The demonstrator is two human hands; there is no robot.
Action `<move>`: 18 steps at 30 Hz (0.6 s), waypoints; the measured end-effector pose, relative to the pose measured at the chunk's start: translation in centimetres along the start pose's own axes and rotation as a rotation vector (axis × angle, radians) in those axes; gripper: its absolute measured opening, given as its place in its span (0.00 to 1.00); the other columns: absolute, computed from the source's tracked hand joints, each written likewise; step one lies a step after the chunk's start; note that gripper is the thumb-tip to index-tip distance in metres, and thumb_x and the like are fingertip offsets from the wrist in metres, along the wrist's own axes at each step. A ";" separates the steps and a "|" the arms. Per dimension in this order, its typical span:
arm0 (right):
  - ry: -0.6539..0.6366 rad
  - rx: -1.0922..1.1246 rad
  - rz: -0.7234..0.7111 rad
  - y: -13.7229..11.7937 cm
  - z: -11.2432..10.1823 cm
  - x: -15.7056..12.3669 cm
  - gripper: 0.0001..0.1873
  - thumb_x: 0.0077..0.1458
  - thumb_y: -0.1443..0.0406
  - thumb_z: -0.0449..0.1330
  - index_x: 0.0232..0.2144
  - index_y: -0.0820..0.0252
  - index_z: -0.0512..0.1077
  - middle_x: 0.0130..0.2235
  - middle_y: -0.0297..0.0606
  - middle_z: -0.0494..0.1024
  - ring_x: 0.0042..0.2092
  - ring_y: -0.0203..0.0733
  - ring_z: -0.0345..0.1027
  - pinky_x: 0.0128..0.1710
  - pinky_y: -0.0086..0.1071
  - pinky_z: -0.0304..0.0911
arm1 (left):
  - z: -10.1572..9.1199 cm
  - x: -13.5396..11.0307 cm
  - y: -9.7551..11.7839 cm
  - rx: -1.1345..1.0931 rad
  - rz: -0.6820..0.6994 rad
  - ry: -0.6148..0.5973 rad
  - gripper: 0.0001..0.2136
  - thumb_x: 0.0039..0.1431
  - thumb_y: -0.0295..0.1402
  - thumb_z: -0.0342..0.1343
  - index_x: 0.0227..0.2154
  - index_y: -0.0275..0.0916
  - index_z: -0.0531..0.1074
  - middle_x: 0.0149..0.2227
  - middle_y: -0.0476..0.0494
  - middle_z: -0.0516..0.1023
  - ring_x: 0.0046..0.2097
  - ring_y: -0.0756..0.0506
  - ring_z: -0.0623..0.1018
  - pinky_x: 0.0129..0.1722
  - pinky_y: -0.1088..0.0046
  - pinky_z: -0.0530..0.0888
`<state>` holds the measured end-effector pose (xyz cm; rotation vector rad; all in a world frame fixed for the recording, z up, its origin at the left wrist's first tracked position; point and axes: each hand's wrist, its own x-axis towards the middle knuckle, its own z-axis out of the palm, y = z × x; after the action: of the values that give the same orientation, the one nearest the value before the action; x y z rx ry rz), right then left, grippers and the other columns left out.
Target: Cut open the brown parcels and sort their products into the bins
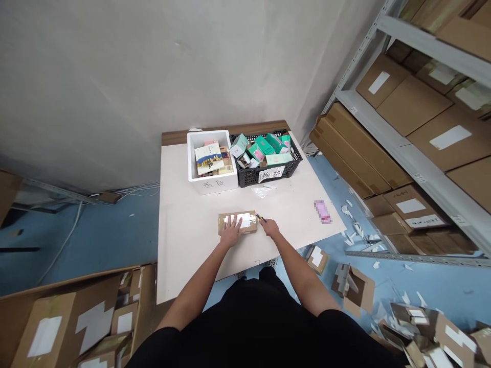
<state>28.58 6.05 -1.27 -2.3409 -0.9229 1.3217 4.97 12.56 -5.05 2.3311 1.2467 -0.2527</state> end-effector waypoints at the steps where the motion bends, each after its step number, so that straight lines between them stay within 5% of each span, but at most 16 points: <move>1: 0.007 -0.016 -0.005 0.0 0.0 -0.1 0.27 0.68 0.43 0.56 0.30 0.59 0.71 0.20 0.30 0.71 0.17 0.35 0.66 0.23 0.28 0.58 | 0.1 0.0 0.0 -0.001 0.001 0.006 0.34 0.72 0.52 0.44 0.77 0.49 0.47 0.79 0.46 0.40 0.78 0.32 0.37 0.75 0.41 0.44; 13: -0.007 -0.196 -0.027 1.0 1.2 -3.0 0.26 0.74 0.48 0.49 0.37 0.62 0.73 0.30 0.41 0.79 0.16 0.35 0.65 0.23 0.30 0.60 | 1.1 -0.1 -0.4 0.017 0.036 0.039 0.34 0.73 0.52 0.42 0.76 0.49 0.48 0.79 0.46 0.40 0.78 0.32 0.37 0.75 0.41 0.43; 18: -0.038 -0.233 -0.050 2.2 1.1 -4.0 0.25 0.71 0.47 0.54 0.34 0.61 0.73 0.29 0.38 0.79 0.18 0.35 0.68 0.25 0.30 0.61 | 0.6 -0.3 -0.1 0.032 0.038 0.030 0.34 0.73 0.52 0.42 0.77 0.48 0.48 0.79 0.45 0.41 0.78 0.32 0.39 0.75 0.42 0.44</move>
<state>27.07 1.72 -0.44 -2.4508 -1.1981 1.3053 4.74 12.08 -5.46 2.3916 1.2193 -0.2279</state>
